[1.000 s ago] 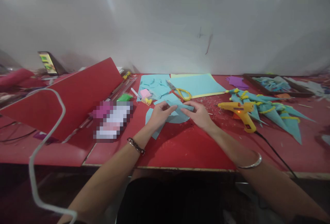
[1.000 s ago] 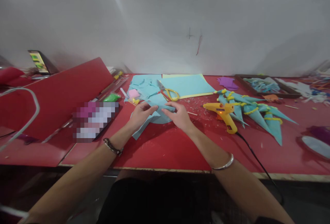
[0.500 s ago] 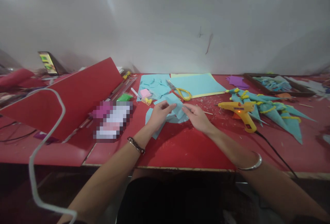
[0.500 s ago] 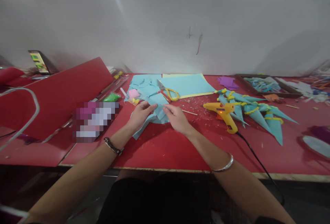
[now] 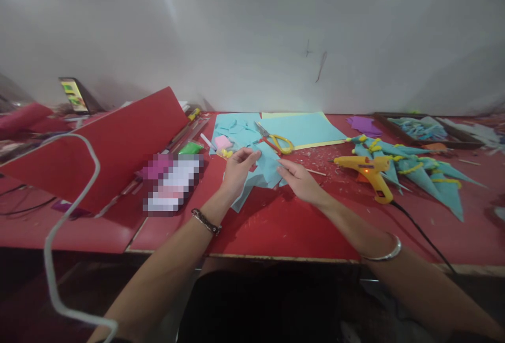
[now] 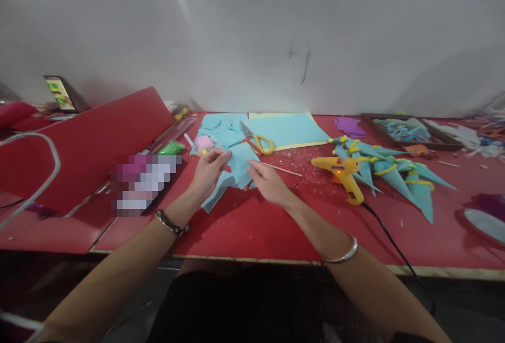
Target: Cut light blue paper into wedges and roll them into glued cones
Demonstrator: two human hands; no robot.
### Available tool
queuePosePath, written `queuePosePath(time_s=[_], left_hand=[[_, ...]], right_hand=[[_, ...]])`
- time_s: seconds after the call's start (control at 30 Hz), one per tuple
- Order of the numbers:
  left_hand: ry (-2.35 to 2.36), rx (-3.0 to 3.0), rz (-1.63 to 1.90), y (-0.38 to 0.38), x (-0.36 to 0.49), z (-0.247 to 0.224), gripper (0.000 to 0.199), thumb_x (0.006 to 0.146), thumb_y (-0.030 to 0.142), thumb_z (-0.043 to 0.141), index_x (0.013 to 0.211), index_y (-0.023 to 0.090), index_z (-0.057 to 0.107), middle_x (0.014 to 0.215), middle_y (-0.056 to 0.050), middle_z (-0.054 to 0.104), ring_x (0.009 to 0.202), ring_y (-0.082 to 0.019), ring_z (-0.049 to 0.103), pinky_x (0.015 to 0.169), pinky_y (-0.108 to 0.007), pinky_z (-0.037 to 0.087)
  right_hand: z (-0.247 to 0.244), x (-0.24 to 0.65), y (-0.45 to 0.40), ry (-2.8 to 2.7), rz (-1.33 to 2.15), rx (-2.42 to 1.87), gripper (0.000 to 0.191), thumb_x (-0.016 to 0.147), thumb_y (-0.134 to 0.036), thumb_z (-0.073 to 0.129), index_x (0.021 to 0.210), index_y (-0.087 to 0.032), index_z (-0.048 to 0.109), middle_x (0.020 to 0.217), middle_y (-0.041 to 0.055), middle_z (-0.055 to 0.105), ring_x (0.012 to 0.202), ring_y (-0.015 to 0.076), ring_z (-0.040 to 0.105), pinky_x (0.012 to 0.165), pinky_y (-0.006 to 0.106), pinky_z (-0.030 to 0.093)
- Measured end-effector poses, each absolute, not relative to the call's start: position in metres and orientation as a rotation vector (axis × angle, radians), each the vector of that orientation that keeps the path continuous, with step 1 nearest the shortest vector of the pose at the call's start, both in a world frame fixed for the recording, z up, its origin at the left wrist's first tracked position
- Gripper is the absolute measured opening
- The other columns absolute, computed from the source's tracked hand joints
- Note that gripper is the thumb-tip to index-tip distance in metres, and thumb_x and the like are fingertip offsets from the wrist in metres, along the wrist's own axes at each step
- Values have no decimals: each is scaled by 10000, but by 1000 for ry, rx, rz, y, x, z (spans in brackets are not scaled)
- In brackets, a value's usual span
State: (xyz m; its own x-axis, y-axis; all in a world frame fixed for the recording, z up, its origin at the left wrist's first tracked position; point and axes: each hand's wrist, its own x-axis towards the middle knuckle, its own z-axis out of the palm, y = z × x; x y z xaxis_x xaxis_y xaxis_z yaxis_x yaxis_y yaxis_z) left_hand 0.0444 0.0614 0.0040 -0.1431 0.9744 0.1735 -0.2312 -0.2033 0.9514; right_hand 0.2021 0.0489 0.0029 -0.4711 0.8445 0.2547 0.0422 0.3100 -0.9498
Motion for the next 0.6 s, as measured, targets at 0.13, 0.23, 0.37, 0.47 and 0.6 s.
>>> queuePosePath(time_s=[0.13,0.23,0.37,0.47,0.6], left_hand=[[998,1090,1609,62,43,7,199,582,319,692,634,190,549,535,73,457,477,-47,406,470,-180,356],[978,1083,1623,63,42,7,139,611,265,668,660,197,558,550,70,467,470,-44,400,463,-178,347],[950,1109,1632,64,40,7,87,650,234,633,665,197,556,553,66,466,464,-45,396,461,-178,343],[972,1155,1641,63,39,7,80,685,232,598,633,194,550,543,62,448,460,-46,387,460,-181,337],[991,1213,1636,62,38,9,121,711,242,564,605,190,539,564,55,462,453,-45,372,458,-190,323]], right_hand=[[3,202,49,-1781,1244,-788,319,816,-482,466,875,-205,614,616,-11,593,575,142,573,609,276,460],[2,202,48,-1773,1242,-783,308,811,-479,475,856,-205,610,619,-13,589,570,140,570,604,275,458],[1,202,48,-1764,1240,-783,283,815,-456,479,840,-206,609,622,-14,586,559,136,568,610,274,455],[1,203,48,-1773,1243,-782,277,818,-451,476,836,-206,604,639,-11,593,564,135,570,614,273,455],[0,203,48,-1780,1236,-770,261,827,-427,472,819,-197,594,639,-12,589,566,133,575,615,270,455]])
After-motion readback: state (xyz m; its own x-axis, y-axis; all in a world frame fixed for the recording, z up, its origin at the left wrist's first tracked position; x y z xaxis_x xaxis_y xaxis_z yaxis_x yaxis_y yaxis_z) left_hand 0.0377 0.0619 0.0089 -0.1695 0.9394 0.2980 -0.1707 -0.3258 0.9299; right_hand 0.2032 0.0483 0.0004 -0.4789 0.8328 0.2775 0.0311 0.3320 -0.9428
